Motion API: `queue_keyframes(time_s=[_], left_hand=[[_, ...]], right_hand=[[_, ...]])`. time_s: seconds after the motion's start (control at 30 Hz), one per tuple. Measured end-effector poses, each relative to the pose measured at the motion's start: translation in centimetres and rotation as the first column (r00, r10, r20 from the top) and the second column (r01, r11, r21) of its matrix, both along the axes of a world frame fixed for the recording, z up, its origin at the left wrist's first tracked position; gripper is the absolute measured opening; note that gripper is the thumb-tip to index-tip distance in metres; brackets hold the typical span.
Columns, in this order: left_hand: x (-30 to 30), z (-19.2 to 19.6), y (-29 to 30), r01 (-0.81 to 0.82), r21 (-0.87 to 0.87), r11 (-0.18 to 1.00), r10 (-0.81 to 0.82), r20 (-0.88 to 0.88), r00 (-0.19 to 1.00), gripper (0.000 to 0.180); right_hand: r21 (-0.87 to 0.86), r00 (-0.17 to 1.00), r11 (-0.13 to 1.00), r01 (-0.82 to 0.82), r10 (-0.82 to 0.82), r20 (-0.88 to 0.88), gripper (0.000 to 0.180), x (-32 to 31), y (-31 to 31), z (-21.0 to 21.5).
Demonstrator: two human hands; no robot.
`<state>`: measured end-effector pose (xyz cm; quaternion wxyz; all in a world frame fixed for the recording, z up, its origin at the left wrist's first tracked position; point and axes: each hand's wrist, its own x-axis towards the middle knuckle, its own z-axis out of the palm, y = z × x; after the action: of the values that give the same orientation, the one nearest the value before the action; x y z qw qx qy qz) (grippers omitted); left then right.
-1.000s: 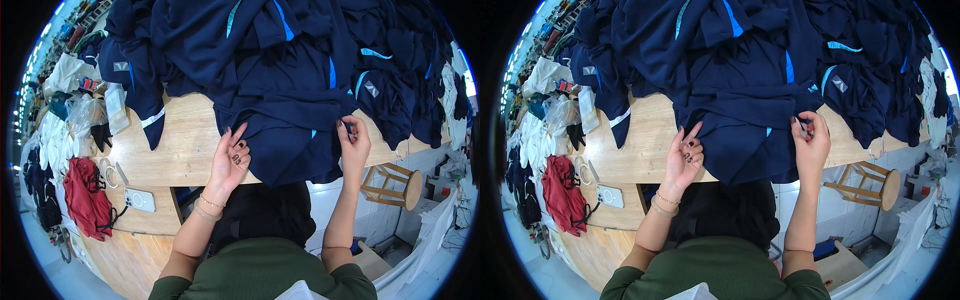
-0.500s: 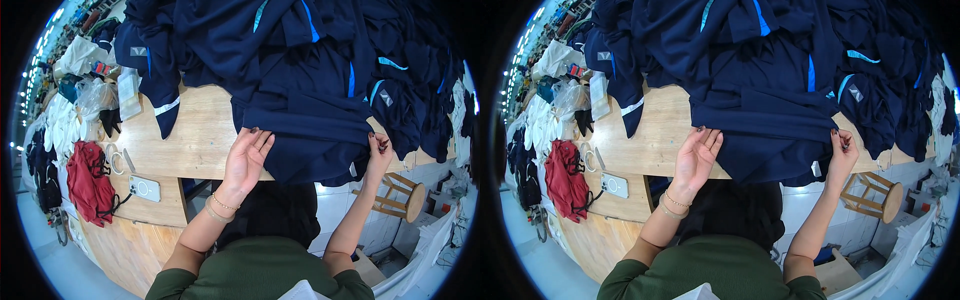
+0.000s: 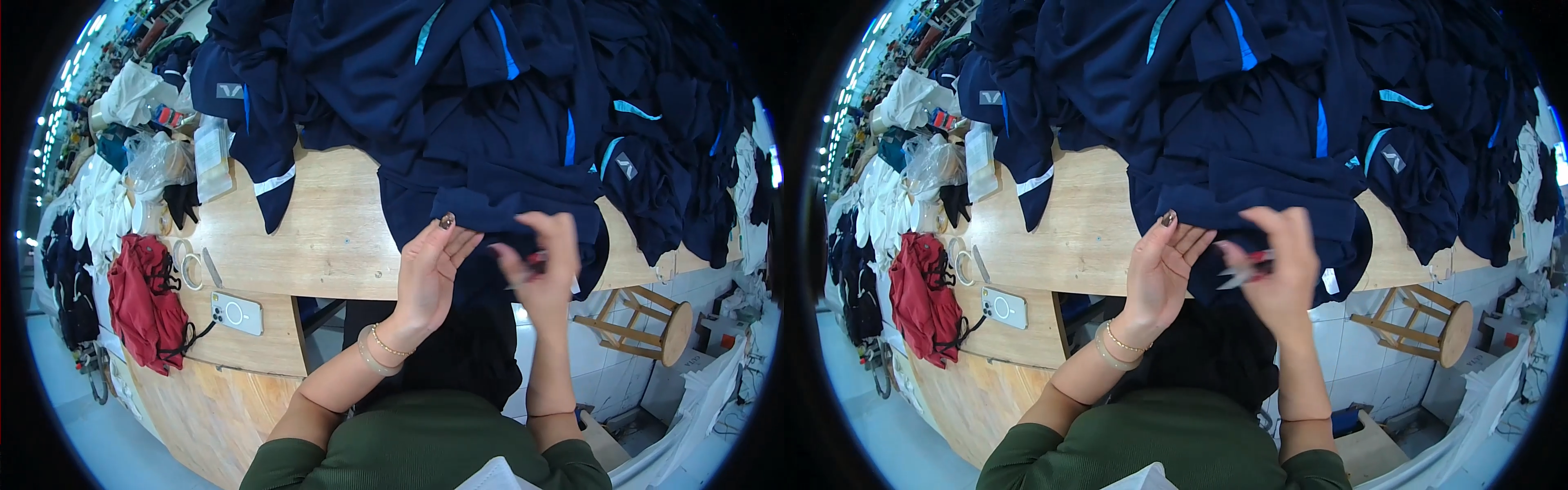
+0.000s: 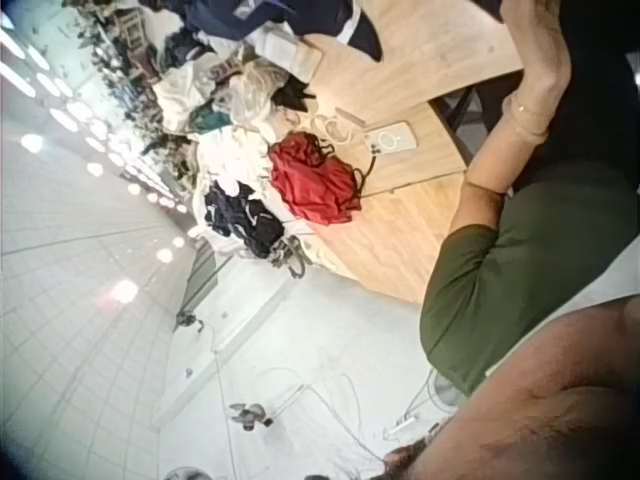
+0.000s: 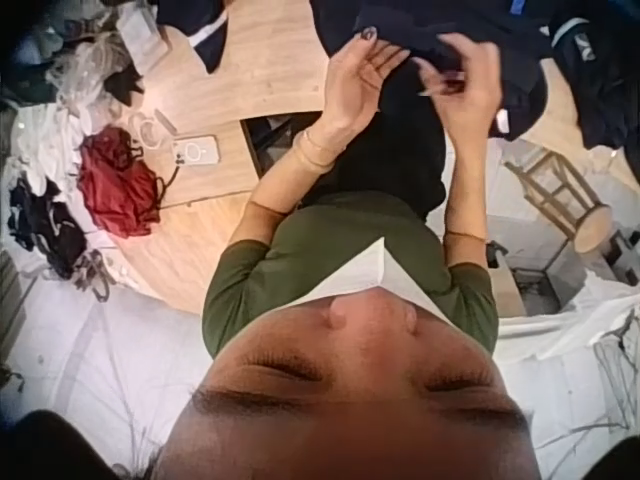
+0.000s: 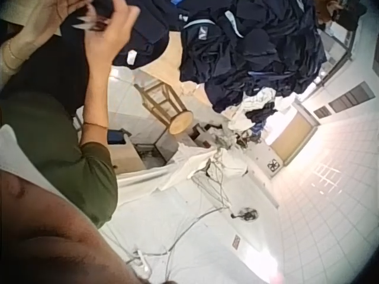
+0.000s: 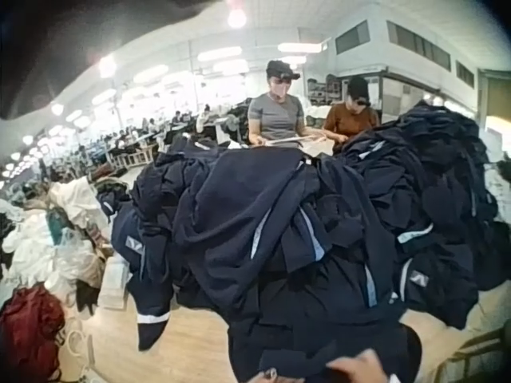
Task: Trimming excess threads from blue athletic shorts using thread snips.
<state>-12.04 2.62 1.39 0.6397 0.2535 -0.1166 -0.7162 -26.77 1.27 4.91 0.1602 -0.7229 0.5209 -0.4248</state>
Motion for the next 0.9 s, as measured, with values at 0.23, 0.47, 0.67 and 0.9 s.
queue_keyframes(time_s=[0.23, 0.47, 0.67, 0.9], left_hand=[[-0.4, 0.0, 0.7, 0.063, 0.034, 0.997, -0.063, -0.002, 0.998, 0.024], [0.8, 0.2, -0.8, -0.022, -0.090, 0.996, 0.079, 0.697, 0.713, 0.041], [1.0, -0.9, -1.5, -0.064, -0.259, 0.964, 0.263, 0.886, 0.382, 0.050], [4.9, -3.8, -2.0, 0.078, -0.244, 0.967, 0.240, 0.969, 0.049, 0.039]], right_hand=[[-0.048, 0.999, 0.998, -0.037, 0.038, 0.020, 0.026, 1.0, -0.9, -2.2], [0.474, 0.740, 0.857, -0.202, -0.183, 0.648, 0.014, -0.7, -2.3, -0.7], [0.399, 0.708, 0.888, -0.228, -0.130, 0.695, 0.012, -1.8, -4.5, -1.7], [-0.027, 0.714, 0.990, 0.139, -0.081, 0.696, 0.016, -15.3, -8.5, 8.5]])
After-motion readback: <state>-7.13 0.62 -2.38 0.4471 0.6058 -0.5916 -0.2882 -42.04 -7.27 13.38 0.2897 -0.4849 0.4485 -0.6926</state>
